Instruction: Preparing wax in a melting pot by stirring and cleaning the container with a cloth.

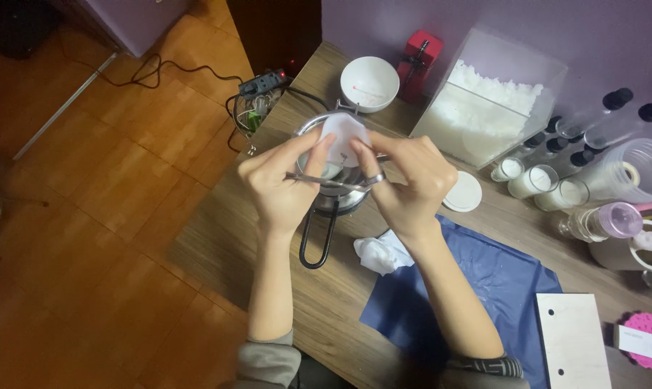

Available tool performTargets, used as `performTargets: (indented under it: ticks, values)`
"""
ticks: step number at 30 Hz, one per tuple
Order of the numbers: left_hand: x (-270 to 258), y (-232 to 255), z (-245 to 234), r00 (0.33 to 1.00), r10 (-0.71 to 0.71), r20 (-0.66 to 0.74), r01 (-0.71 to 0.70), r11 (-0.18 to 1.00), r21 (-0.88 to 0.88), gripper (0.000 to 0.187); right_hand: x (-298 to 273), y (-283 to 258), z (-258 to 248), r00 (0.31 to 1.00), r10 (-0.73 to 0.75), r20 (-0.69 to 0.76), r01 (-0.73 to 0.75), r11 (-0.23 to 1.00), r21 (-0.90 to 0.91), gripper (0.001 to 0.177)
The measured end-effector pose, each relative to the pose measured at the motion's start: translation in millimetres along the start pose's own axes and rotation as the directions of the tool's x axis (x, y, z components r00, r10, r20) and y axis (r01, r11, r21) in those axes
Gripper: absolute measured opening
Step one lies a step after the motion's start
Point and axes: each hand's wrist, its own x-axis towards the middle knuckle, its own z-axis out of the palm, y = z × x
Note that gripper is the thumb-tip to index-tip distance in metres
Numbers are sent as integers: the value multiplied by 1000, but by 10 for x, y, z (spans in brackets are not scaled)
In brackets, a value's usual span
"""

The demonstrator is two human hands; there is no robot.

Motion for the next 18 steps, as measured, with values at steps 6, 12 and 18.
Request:
performTargets:
  ticks: [6, 12, 18]
  values:
    - [8, -10, -12, 998, -41, 42, 46, 991, -126, 16, 30, -41, -35, 996, 67, 53, -72, 994, 85, 9]
    - [-29, -50, -2, 1000, -1, 28, 3, 997, -76, 6, -19, 26, -13, 998, 40, 51, -43, 997, 68, 6]
    - [-8, -40, -12, 997, -46, 68, 53, 993, -102, 4, -19, 51, -11, 990, 120, 79, -128, 986, 109, 5]
